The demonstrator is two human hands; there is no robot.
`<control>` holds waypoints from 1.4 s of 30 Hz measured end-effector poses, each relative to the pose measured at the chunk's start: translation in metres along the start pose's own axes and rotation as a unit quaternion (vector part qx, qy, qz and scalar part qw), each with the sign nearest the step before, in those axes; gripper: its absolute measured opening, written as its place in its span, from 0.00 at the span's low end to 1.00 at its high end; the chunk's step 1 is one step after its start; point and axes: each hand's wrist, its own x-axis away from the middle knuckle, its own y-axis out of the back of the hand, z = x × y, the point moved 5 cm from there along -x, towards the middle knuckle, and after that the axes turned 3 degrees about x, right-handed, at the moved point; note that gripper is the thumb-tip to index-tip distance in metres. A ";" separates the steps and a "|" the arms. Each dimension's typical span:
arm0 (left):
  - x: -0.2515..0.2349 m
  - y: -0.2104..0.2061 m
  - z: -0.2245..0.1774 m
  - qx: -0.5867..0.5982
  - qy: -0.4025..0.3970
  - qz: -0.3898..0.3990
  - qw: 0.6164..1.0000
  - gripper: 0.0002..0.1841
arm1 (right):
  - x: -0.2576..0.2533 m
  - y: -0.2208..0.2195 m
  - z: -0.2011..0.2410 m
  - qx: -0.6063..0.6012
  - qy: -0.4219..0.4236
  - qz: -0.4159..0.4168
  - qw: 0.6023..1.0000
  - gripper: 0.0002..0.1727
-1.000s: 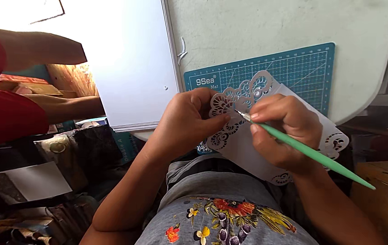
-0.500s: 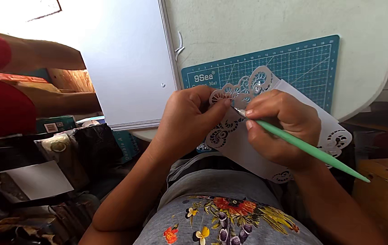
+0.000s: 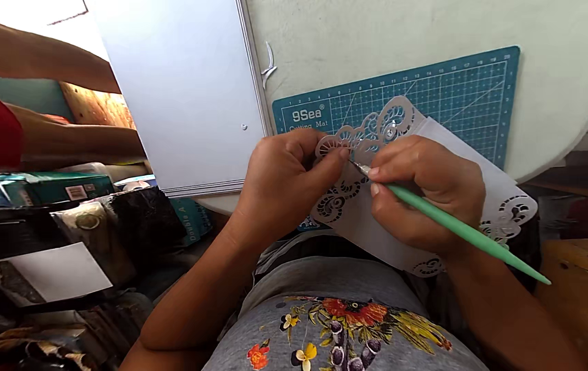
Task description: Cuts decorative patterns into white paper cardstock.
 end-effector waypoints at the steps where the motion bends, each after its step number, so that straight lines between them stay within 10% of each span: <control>1: 0.000 0.000 0.000 0.000 -0.002 -0.001 1.000 0.04 | 0.000 0.000 0.000 0.004 0.001 0.000 1.000 0.06; 42: -0.001 0.001 0.000 0.018 0.020 0.010 1.000 0.03 | 0.000 0.003 -0.001 -0.015 -0.020 -0.008 1.000 0.05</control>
